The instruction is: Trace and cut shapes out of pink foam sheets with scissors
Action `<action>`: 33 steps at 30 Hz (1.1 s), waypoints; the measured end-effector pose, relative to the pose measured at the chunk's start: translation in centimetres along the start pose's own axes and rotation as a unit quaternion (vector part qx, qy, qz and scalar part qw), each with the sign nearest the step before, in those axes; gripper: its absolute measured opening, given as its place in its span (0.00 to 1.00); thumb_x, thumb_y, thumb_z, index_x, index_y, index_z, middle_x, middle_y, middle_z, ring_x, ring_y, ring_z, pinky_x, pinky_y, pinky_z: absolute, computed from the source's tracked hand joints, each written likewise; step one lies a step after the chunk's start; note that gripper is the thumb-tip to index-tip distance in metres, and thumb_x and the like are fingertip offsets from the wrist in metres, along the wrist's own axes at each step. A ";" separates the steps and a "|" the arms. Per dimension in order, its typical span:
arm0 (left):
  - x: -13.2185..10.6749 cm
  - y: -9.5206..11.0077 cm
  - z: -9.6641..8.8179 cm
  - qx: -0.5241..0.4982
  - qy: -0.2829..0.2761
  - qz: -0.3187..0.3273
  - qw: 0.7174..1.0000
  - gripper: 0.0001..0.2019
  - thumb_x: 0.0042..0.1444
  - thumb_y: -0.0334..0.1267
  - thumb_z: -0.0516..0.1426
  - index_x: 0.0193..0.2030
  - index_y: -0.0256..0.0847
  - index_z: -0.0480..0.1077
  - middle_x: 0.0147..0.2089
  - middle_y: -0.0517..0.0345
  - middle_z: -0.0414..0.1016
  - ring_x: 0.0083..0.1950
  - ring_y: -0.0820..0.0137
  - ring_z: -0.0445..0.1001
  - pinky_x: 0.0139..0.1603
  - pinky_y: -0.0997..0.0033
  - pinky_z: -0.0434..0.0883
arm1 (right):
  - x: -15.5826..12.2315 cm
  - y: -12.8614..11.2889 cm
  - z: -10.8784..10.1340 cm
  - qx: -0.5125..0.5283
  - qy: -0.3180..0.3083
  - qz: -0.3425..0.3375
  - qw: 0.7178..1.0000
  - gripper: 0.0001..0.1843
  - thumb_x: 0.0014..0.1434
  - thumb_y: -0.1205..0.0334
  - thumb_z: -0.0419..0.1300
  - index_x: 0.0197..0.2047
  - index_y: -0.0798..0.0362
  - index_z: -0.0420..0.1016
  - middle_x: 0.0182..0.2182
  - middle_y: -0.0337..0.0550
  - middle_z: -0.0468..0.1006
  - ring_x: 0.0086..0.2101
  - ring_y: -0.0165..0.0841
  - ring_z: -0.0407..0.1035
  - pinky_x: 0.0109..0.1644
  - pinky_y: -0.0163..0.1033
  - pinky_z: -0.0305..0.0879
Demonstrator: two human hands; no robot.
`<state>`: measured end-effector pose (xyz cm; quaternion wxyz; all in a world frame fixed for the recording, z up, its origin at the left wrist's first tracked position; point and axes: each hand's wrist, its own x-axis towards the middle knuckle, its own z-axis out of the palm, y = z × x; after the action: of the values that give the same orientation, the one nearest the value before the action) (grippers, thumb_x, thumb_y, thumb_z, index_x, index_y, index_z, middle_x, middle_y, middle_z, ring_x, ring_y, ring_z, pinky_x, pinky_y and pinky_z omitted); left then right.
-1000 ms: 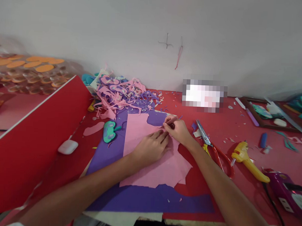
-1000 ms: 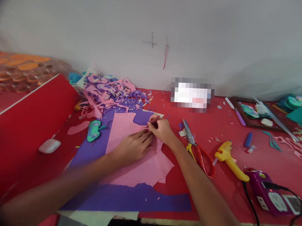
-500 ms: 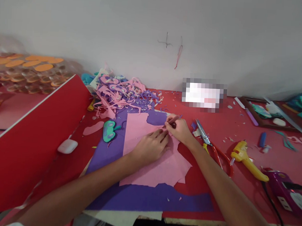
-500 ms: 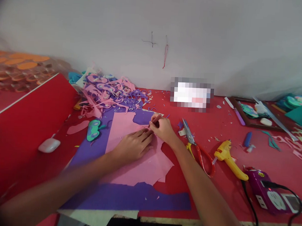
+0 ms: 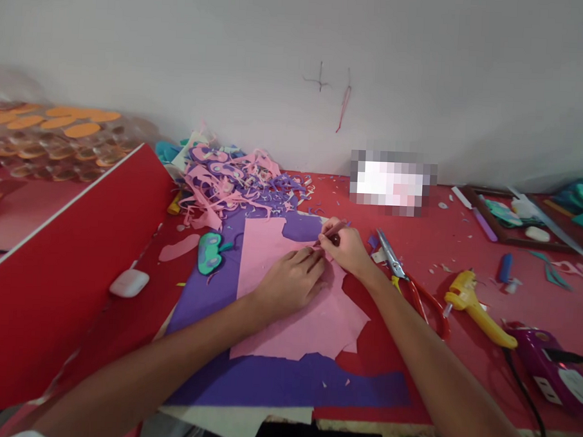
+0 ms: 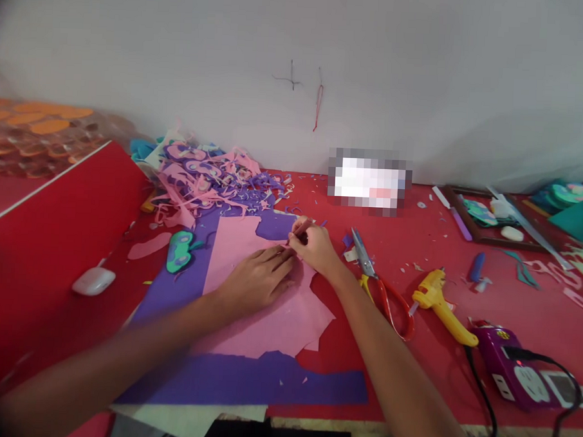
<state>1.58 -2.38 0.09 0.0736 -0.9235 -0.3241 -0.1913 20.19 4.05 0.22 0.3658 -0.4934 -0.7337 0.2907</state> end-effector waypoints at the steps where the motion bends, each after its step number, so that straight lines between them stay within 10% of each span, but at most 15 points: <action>1: 0.0 0.0 -0.1 -0.008 -0.003 -0.003 1.000 0.19 0.71 0.42 0.50 0.58 0.31 0.71 0.59 0.43 0.77 0.63 0.57 0.72 0.65 0.57 0.69 | 0.0 0.0 0.0 0.000 0.000 0.000 1.000 0.04 0.58 0.59 0.58 0.33 0.48 0.67 0.24 0.36 0.72 0.25 0.32 0.67 0.32 0.38 0.62; 33: 0.0 -0.3 -0.4 -0.003 -0.057 -0.024 0.998 0.20 0.72 0.46 0.48 0.62 0.38 0.69 0.69 0.43 0.68 0.63 0.54 0.68 0.57 0.53 0.68 | 0.2 -0.1 -0.3 -0.005 0.047 0.016 0.999 0.07 0.58 0.57 0.57 0.30 0.49 0.66 0.24 0.39 0.73 0.25 0.34 0.69 0.35 0.40 0.65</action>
<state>1.30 -2.27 0.49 0.0482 -0.9249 -0.3497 -0.1414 20.33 4.20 0.53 0.3927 -0.5199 -0.7090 0.2698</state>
